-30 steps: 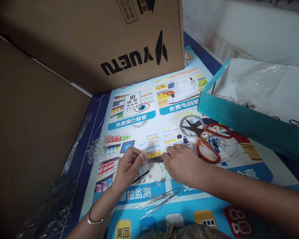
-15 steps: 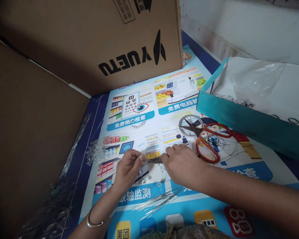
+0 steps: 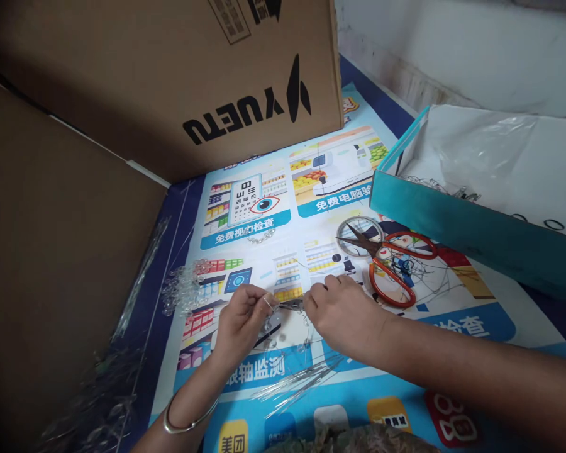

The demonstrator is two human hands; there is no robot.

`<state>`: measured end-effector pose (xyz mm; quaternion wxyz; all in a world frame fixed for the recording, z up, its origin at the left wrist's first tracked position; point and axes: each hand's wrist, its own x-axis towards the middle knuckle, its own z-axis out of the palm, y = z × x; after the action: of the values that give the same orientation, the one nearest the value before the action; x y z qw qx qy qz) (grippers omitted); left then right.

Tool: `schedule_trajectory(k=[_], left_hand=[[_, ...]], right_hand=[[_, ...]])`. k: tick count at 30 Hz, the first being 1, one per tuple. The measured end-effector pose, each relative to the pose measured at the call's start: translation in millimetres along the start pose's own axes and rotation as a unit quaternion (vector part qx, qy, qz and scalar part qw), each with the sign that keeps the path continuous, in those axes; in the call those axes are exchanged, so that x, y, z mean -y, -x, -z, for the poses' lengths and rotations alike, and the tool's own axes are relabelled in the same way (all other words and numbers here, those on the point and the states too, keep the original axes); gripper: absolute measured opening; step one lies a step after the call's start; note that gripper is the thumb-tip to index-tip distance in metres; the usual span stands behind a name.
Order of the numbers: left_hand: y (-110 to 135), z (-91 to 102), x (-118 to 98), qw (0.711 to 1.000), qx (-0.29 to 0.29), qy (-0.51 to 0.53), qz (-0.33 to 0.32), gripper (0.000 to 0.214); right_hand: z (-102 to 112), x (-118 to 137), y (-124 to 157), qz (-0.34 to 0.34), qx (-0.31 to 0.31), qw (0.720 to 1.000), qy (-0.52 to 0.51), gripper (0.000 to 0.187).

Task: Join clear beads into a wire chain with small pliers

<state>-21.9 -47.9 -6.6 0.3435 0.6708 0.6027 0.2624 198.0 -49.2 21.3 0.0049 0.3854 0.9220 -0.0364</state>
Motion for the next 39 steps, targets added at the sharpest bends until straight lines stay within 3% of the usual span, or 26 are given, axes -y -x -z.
schedule_trajectory(k=[14,21,28,33,39], left_hand=[[0.5,-1.4,2.6,0.999,0.010,-0.024,-0.034,0.010],[-1.6,2.3,8.9,0.985,0.029,-0.077,-0.148,0.012],[-4.5,4.9,13.1,0.973,0.045,-0.062,-0.220,0.015],[-4.4,6.4,13.3,0.974,0.055,-0.058,-0.211,0.015],[-1.5,4.7,12.9,0.986,0.044,-0.063,-0.146,0.010]], right_hand=[[2.4,-2.8,0.4,-0.010,0.000,1.000,-0.016,0.016],[1.5,-6.0,0.2,-0.012,-0.002,1.000,-0.027,0.015],[1.6,-5.8,0.9,-0.009,-0.003,1.000,-0.026,0.013],[-1.4,-4.0,1.7,-0.001,-0.011,1.000,-0.015,0.014],[-3.7,2.1,2.2,0.010,-0.020,0.999,0.041,0.019]])
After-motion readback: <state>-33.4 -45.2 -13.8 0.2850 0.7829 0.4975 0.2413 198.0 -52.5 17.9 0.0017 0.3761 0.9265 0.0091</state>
